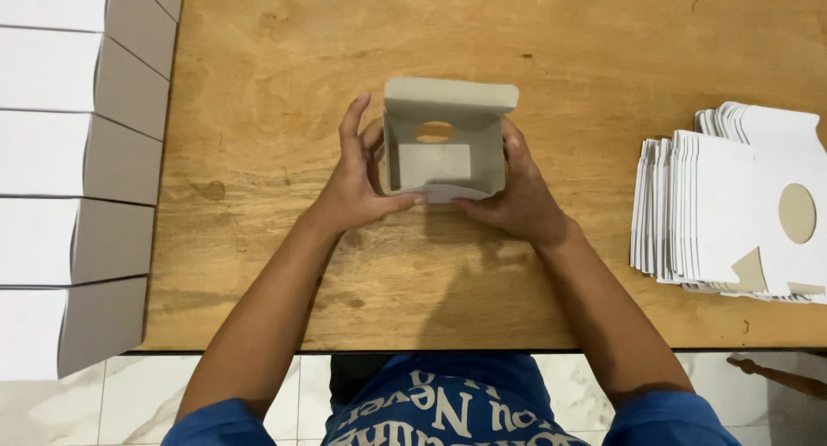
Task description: The person folds flat white cardboard sheets into small boxes by hand, tucking flaps to form the structure. Completed boxes are stacked in a grid on the table.
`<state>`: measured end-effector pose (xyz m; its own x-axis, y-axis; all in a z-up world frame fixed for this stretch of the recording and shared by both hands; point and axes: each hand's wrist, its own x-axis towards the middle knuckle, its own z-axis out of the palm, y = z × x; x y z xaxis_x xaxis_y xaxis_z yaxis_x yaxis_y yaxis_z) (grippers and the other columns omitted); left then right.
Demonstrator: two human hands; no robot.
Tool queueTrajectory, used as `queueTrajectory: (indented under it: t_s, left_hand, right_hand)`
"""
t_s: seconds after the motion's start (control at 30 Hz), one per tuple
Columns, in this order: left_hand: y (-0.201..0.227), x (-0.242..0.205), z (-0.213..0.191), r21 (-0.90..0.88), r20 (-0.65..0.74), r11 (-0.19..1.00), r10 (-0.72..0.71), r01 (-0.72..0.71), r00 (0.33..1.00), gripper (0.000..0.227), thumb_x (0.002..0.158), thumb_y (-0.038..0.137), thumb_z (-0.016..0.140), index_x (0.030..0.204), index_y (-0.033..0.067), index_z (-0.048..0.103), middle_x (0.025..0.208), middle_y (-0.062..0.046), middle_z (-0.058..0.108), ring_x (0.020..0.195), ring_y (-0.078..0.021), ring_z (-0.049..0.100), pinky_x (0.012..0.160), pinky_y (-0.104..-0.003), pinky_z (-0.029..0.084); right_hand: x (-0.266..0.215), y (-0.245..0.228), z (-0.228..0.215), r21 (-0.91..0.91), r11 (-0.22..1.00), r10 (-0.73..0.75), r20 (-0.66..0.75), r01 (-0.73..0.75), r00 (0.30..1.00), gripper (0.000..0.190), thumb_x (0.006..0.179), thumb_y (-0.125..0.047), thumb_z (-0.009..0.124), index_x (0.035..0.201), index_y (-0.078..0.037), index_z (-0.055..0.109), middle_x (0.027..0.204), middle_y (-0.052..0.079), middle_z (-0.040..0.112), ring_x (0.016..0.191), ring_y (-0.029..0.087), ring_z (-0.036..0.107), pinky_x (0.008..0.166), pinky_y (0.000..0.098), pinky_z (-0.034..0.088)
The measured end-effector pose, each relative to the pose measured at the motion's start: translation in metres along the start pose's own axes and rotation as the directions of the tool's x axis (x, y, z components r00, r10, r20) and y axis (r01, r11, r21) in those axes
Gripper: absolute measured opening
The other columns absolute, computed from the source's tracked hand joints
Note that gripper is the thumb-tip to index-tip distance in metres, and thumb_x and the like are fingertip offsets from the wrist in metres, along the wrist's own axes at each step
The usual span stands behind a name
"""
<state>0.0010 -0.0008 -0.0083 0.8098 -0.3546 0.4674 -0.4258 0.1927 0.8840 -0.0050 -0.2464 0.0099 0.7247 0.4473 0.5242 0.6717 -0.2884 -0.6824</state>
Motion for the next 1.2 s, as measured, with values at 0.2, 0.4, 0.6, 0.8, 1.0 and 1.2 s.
queueTrajectory:
  t_s: [0.2, 0.4, 0.6, 0.8, 1.0, 1.2]
  left_hand:
    - [-0.004, 0.001, -0.007, 0.014, 0.019, 0.998, -0.056, 0.056, 0.998, 0.124, 0.06, 0.008, 0.094, 0.147, 0.0093, 0.006, 0.136, -0.017, 0.044, 0.13, -0.032, 0.045, 0.115, -0.046, 0.029]
    - [0.019, 0.01, -0.007, 0.09, 0.033, 0.99, -0.114, 0.111, 0.993, 0.117, 0.056, 0.01, 0.096, 0.144, 0.0076, 0.019, 0.138, -0.021, 0.043, 0.134, -0.0412, 0.038, 0.114, -0.053, 0.028]
    - [0.012, 0.005, -0.006, 0.122, 0.009, 0.988, -0.092, 0.09, 0.996, 0.116, 0.056, 0.014, 0.095, 0.143, 0.0082, 0.018, 0.139, -0.021, 0.043, 0.135, -0.0424, 0.035, 0.113, -0.058, 0.027]
    - [0.011, 0.006, -0.01, 0.09, 0.043, 0.995, -0.046, 0.042, 0.998, 0.115, 0.059, 0.015, 0.095, 0.144, 0.0104, 0.019, 0.137, -0.017, 0.044, 0.133, -0.0389, 0.039, 0.112, -0.06, 0.028]
    - [0.006, 0.001, -0.008, 0.125, 0.023, 0.991, 0.051, -0.054, 0.998, 0.118, 0.064, 0.012, 0.093, 0.145, 0.0152, 0.007, 0.135, -0.019, 0.043, 0.129, -0.0405, 0.045, 0.109, -0.061, 0.034]
    - [0.052, 0.01, -0.015, 0.463, 0.2, 0.885, -0.052, -0.048, 0.978, 0.098, 0.06, 0.029, 0.093, 0.139, 0.0177, 0.036, 0.112, -0.023, 0.051, 0.101, -0.0454, 0.057, 0.085, -0.055, 0.05]
  right_hand:
    - [-0.011, 0.01, -0.004, -0.14, 0.976, 0.172, 0.006, -0.169, 0.985, 0.112, 0.066, -0.022, 0.09, 0.147, -0.011, 0.013, 0.139, 0.026, 0.034, 0.125, 0.045, 0.046, 0.106, 0.056, 0.04]
    - [0.002, 0.004, -0.009, -0.061, 0.982, 0.18, 0.066, -0.176, 0.981, 0.11, 0.06, -0.021, 0.093, 0.144, -0.009, 0.023, 0.129, 0.019, 0.042, 0.119, 0.038, 0.051, 0.106, 0.0502, 0.041]
    - [0.003, 0.006, -0.01, -0.021, 0.999, 0.03, 0.088, -0.028, 0.996, 0.113, 0.065, -0.017, 0.091, 0.149, -0.034, 0.016, 0.12, 0.017, 0.039, 0.113, 0.037, 0.049, 0.101, 0.0503, 0.043]
    - [0.002, 0.006, -0.016, -0.039, 0.995, -0.083, 0.088, 0.087, 0.993, 0.09, 0.076, -0.035, 0.081, 0.145, -0.031, 0.023, 0.119, 0.022, 0.037, 0.109, 0.039, 0.047, 0.094, 0.0523, 0.044]
    - [0.0, 0.011, -0.015, -0.064, 0.993, -0.092, 0.057, 0.096, 0.994, 0.086, 0.07, -0.038, 0.085, 0.137, -0.028, 0.031, 0.128, 0.025, 0.035, 0.118, 0.046, 0.046, 0.095, 0.0591, 0.043]
    - [-0.009, 0.025, -0.016, -0.028, 0.995, -0.091, 0.062, 0.093, 0.994, 0.09, 0.063, -0.034, 0.09, 0.136, -0.024, 0.037, 0.122, 0.025, 0.042, 0.106, 0.041, 0.052, 0.088, 0.0531, 0.047]
